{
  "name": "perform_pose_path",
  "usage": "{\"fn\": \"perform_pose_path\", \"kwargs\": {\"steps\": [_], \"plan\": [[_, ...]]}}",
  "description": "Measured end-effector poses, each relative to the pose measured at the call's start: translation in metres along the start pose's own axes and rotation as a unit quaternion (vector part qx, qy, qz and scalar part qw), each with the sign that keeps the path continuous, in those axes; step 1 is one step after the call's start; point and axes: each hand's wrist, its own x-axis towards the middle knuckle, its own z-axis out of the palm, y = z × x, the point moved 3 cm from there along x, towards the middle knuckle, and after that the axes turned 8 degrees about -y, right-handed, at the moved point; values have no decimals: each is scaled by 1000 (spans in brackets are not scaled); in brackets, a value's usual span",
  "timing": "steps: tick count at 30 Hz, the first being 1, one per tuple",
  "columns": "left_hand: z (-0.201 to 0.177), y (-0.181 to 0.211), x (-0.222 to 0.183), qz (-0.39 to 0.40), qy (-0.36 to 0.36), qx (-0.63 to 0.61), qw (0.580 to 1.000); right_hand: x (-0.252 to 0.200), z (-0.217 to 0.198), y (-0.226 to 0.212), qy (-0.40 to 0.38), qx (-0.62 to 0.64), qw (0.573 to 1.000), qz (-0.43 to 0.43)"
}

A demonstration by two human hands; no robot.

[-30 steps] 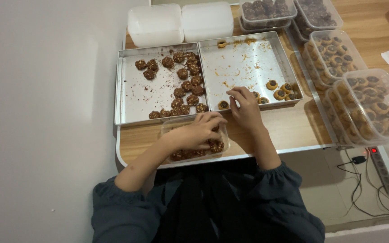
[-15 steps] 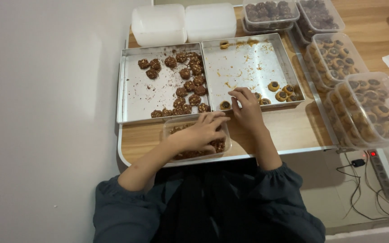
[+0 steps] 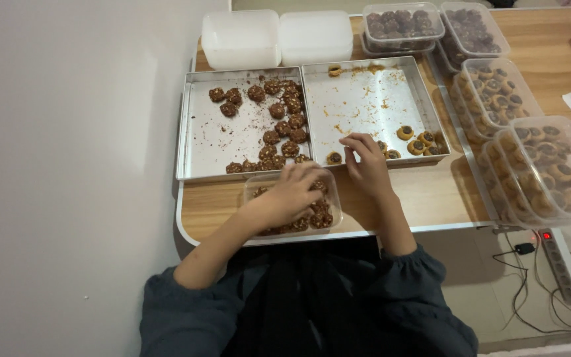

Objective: Arranging chocolate-covered cookies from a metal tray into a plastic container for packaging.

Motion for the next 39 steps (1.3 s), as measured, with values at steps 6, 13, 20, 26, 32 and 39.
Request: {"fn": "perform_pose_path", "kwargs": {"steps": [6,13,20,26,32,39], "plan": [[17,-10,-29,-65,-69,8,995,-20,-22,-66,-141,34,989,7],[18,1,-31,-76,-34,-16,996,-45,-17,-89,-247,-66,966,-30],[19,-5,-45,-100,15,-53,994,-53,-12,-93,-236,-123,963,-50],[13,-7,-76,-163,28,-31,986,-56,-4,-87,-223,-145,963,-44],[35,-10,-76,-162,16,-50,985,-52,-2,-92,-221,-154,961,-58],[-1,-1,-103,-231,132,-53,962,-54,-9,-87,-160,-139,976,-57]]}}
